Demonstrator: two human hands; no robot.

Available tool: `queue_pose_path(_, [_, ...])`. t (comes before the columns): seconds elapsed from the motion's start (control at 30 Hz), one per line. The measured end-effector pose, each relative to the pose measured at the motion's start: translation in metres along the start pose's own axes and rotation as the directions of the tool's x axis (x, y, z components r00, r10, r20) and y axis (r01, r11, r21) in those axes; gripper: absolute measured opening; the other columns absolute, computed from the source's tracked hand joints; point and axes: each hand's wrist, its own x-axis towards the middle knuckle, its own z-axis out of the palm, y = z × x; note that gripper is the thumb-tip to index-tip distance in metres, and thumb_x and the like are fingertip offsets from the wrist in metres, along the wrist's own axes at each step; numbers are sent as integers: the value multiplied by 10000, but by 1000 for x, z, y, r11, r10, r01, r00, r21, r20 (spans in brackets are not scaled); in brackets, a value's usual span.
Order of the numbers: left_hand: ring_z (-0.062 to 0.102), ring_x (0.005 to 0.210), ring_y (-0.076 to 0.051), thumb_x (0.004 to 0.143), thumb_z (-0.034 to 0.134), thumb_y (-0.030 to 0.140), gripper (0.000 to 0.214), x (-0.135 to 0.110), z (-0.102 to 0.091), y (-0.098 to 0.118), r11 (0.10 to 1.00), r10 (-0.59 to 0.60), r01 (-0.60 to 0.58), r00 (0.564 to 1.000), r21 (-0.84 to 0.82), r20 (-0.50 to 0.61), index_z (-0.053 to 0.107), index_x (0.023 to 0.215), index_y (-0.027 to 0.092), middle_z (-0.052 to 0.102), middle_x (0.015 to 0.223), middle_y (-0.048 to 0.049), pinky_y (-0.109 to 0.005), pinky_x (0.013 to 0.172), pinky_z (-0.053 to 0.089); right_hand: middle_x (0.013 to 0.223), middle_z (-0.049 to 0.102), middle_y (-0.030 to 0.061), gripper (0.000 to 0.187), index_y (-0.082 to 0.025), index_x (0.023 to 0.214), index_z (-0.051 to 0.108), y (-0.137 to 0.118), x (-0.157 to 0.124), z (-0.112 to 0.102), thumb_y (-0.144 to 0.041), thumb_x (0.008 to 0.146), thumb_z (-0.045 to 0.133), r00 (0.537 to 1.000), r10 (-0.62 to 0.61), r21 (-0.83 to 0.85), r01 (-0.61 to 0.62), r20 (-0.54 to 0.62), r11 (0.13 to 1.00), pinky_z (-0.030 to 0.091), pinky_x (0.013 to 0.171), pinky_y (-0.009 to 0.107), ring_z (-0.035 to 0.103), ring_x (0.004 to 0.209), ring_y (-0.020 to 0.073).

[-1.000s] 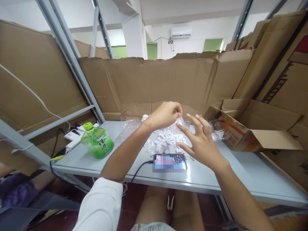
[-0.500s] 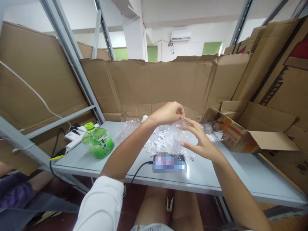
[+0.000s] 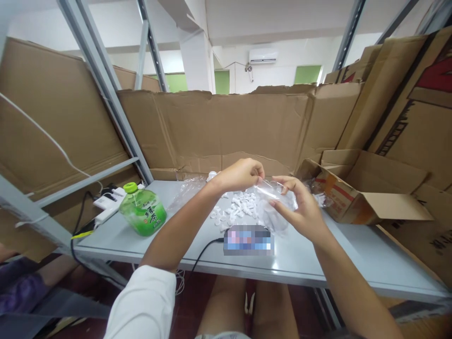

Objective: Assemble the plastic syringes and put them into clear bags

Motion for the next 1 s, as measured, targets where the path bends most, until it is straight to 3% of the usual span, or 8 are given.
queue_pose_path(0.17, [521, 536, -76, 719, 465, 158, 196, -2, 6, 0, 995, 39, -39, 999, 97, 1, 613, 846, 146, 645, 724, -31, -181, 460, 344, 1029, 609, 65, 117, -237, 851, 461, -5, 3, -11, -305, 823, 552, 976, 13, 221, -62, 215, 973, 407, 894, 399, 545, 1037, 219])
queue_pose_path(0.27, [514, 525, -79, 750, 448, 199, 211, -4, 7, 1, 994, 32, -37, 998, 98, 52, 628, 851, 157, 642, 698, -24, -182, 455, 342, 951, 638, 60, 105, -228, 849, 477, -7, 8, -19, -318, 838, 531, 962, 38, 214, -98, 270, 972, 440, 842, 387, 583, 959, 213])
queue_pose_path(0.43, [512, 561, -71, 773, 487, 264, 235, -8, 6, -2, 993, 115, -120, 970, 12, 213, 640, 929, 177, 649, 831, -30, -175, 473, 350, 904, 635, 52, 118, -220, 845, 527, -10, 9, -23, -305, 796, 593, 971, 5, 76, -24, 239, 997, 455, 804, 367, 594, 883, 205])
queue_pose_path(0.57, [547, 654, -88, 758, 566, 316, 328, -11, 5, -8, 973, 229, -215, 912, -79, 340, 603, 1066, 207, 649, 895, -28, -180, 549, 379, 939, 621, 46, 99, -230, 808, 537, -6, 6, -17, -310, 796, 593, 987, -19, 143, -4, 160, 990, 462, 807, 374, 589, 891, 201])
queue_pose_path(0.7, [534, 636, -87, 714, 615, 209, 338, -11, 5, -10, 970, 243, -218, 870, -107, 429, 609, 1052, 200, 622, 787, -4, -177, 552, 373, 918, 603, 41, 88, -229, 792, 543, 3, 2, -10, -302, 800, 592, 999, -19, 210, 10, 43, 978, 459, 813, 378, 578, 912, 199])
queue_pose_path(0.9, [536, 617, -84, 716, 531, 97, 358, -16, 5, -6, 983, 184, -175, 885, -60, 428, 609, 1056, 176, 619, 742, -9, -179, 551, 384, 1000, 583, 25, 37, -257, 824, 560, 14, -5, -7, -261, 805, 591, 997, -26, 312, 48, -76, 949, 460, 830, 379, 586, 896, 176])
queue_pose_path(0.93, [537, 614, -83, 717, 523, 97, 353, -16, 5, -7, 982, 189, -181, 886, -60, 423, 613, 1050, 172, 623, 750, -13, -181, 552, 388, 1060, 575, 25, 90, -278, 885, 562, 15, -7, -8, -266, 802, 595, 998, -34, 335, 52, -57, 941, 449, 860, 398, 583, 937, 183])
queue_pose_path(1.0, [540, 608, -81, 718, 516, 104, 342, -18, 5, -9, 980, 197, -185, 895, -69, 400, 620, 1038, 164, 627, 752, -16, -183, 550, 394, 1230, 513, 38, 395, -338, 1120, 491, 21, -12, -10, -285, 761, 645, 998, -20, 335, 1, 54, 942, 401, 935, 445, 526, 1091, 217])
